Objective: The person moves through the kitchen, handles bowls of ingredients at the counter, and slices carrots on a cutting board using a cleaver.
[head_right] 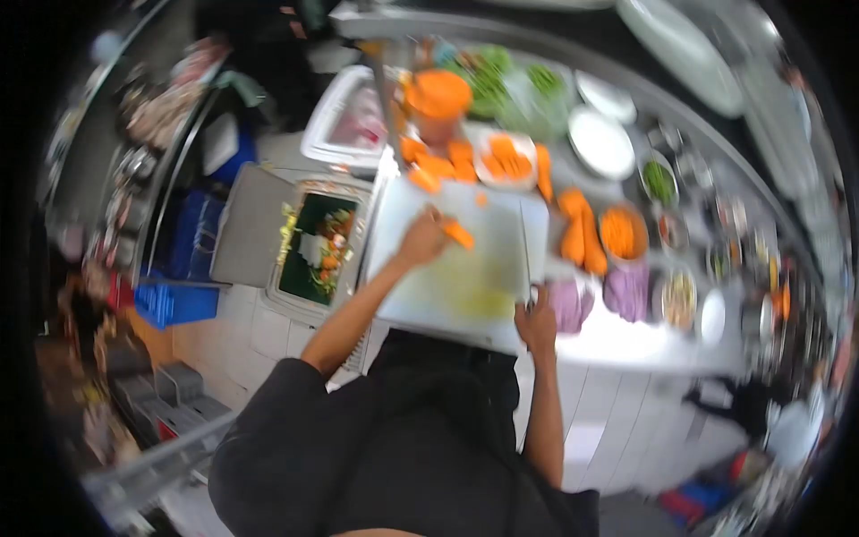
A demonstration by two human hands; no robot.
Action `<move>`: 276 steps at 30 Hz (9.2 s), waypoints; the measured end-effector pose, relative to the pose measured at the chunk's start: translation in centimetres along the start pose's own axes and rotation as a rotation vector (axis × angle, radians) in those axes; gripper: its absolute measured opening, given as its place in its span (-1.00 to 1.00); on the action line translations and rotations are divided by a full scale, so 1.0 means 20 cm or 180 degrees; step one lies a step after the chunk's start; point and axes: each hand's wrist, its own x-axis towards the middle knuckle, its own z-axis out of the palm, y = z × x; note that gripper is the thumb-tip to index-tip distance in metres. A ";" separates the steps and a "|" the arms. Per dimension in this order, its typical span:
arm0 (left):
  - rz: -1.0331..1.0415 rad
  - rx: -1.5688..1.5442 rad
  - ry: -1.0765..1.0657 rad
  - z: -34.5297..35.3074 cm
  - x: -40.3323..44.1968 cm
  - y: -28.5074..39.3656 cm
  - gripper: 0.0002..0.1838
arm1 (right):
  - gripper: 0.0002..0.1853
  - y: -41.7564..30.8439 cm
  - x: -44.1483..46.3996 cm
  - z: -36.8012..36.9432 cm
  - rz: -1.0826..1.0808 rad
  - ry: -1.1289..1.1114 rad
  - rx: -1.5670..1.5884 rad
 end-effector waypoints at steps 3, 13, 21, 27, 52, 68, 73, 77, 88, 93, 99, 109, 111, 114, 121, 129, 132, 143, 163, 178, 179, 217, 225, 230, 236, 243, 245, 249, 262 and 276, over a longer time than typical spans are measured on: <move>0.0067 -0.0629 -0.0560 -0.11 0.08 -0.08 -0.63 | -0.64 0.00 -0.16 -0.16 0.1608 -0.0674 0.1084; -0.0413 -0.0861 0.0727 0.06 -0.25 0.31 -0.60 | -0.78 0.07 -0.07 -0.03 0.0646 -0.0502 0.0915; -0.2026 -0.2102 0.0331 -0.10 -0.18 0.40 -0.69 | -0.75 0.17 0.00 -0.02 0.0367 -0.0529 0.1698; -0.1563 -0.1332 -0.0011 0.00 -0.11 0.44 -0.76 | -0.74 0.02 -0.03 -0.06 0.1071 -0.1052 0.2770; -0.2007 -0.1983 -0.0063 0.08 -0.13 0.37 -0.55 | -0.66 0.04 -0.09 0.01 0.1018 -0.1539 0.2755; -0.2359 -0.1972 -0.0052 0.07 -0.10 0.38 -0.43 | -0.70 0.03 -0.01 -0.08 0.1013 -0.1827 0.2352; -0.2375 -0.2040 -0.0091 0.07 -0.11 0.37 -0.43 | -0.68 0.03 0.01 -0.06 0.0744 -0.1759 0.2351; -0.2367 -0.2111 -0.0135 0.09 -0.11 0.35 -0.43 | -0.58 0.03 0.03 -0.04 0.0823 -0.1806 0.2133; -0.2213 -0.2250 -0.0083 0.12 -0.11 0.32 -0.49 | -0.59 -0.06 0.04 0.04 -0.0125 -0.0870 0.1022; -0.2092 -0.2242 -0.0133 0.10 -0.10 0.34 -0.53 | -0.60 -0.06 0.06 0.07 -0.0034 -0.1089 0.1173; -0.1998 -0.2171 -0.0186 0.09 -0.10 0.35 -0.53 | -0.63 -0.06 0.03 0.11 -0.0121 -0.0915 0.1290; -0.2153 -0.2168 -0.0327 0.09 -0.11 0.36 -0.65 | -0.60 0.04 -0.01 0.12 0.0007 -0.0924 0.1728; -0.2282 -0.2130 -0.0267 0.10 -0.11 0.35 -0.65 | -0.59 0.06 -0.03 0.09 -0.0046 -0.0984 0.1817; -0.2327 -0.1998 -0.0230 0.13 -0.12 0.27 -0.62 | -0.57 0.15 -0.05 0.04 0.0147 -0.0638 0.2252; -0.2143 -0.1576 0.0452 0.13 -0.22 0.43 -0.61 | -0.48 0.30 0.11 0.20 0.0715 -0.0787 0.2138; -0.1248 -0.0273 0.1209 0.10 -0.17 0.45 -0.74 | -0.55 0.08 0.28 0.28 0.0523 -0.0534 0.0642; -0.0955 0.0072 0.1185 0.07 -0.22 0.58 -0.76 | -0.62 0.13 0.35 0.10 0.0240 -0.0545 0.0263; -0.1091 -0.0428 0.1668 0.31 0.04 1.22 -0.79 | -0.62 1.71 1.37 -1.43 0.1122 0.1714 0.0323; 0.0591 0.0281 -0.0023 1.64 2.45 2.29 -0.46 | -0.86 2.73 1.85 -1.84 0.0542 0.0875 -0.0682; 0.1694 0.1778 0.0232 1.79 2.63 2.27 -0.83 | -0.60 3.19 2.27 -1.87 -0.0586 0.2223 -0.1568; 0.1662 0.1719 0.0243 1.78 2.62 2.20 -0.82 | -0.61 3.24 2.33 -1.90 -0.0576 0.2297 -0.1246; 0.2725 -0.1522 -0.0845 2.19 2.49 5.31 -0.55 | -0.67 4.21 0.64 -3.77 0.1195 0.2127 0.3200; 0.3015 -0.0903 -0.1425 3.10 2.81 6.30 -0.50 | -0.63 4.77 0.48 -4.25 0.1354 0.2361 0.2114; 0.3196 -0.1004 -0.1137 3.27 2.91 6.48 -0.53 | -0.70 5.05 0.51 -4.38 0.1110 0.2745 0.0688; 0.2365 -0.1461 -0.1207 3.41 2.95 6.26 -0.52 | -0.72 5.12 0.54 -4.46 0.1115 0.2362 -0.0001; 0.1635 -0.2467 -0.0879 3.52 2.87 5.92 -0.57 | -0.69 5.16 0.55 -4.39 0.0677 0.2199 -0.0356; 0.1597 -0.2804 -0.0890 3.47 2.85 5.88 -0.64 | -0.72 5.18 0.55 -4.36 0.0131 0.2650 -0.0836; 0.1372 -0.2811 -0.0237 3.20 2.83 5.78 -0.63 | -0.75 5.16 0.52 -4.41 -0.0109 0.3439 -0.1272; 0.2139 -0.0658 0.0888 2.73 2.83 5.02 -0.64 | -0.51 4.55 1.42 -3.77 0.1224 0.0342 0.2589; 0.1931 -0.0052 -0.1060 3.09 2.72 4.67 -0.60 | -0.59 5.12 1.68 -3.50 0.2201 -0.1586 -0.1229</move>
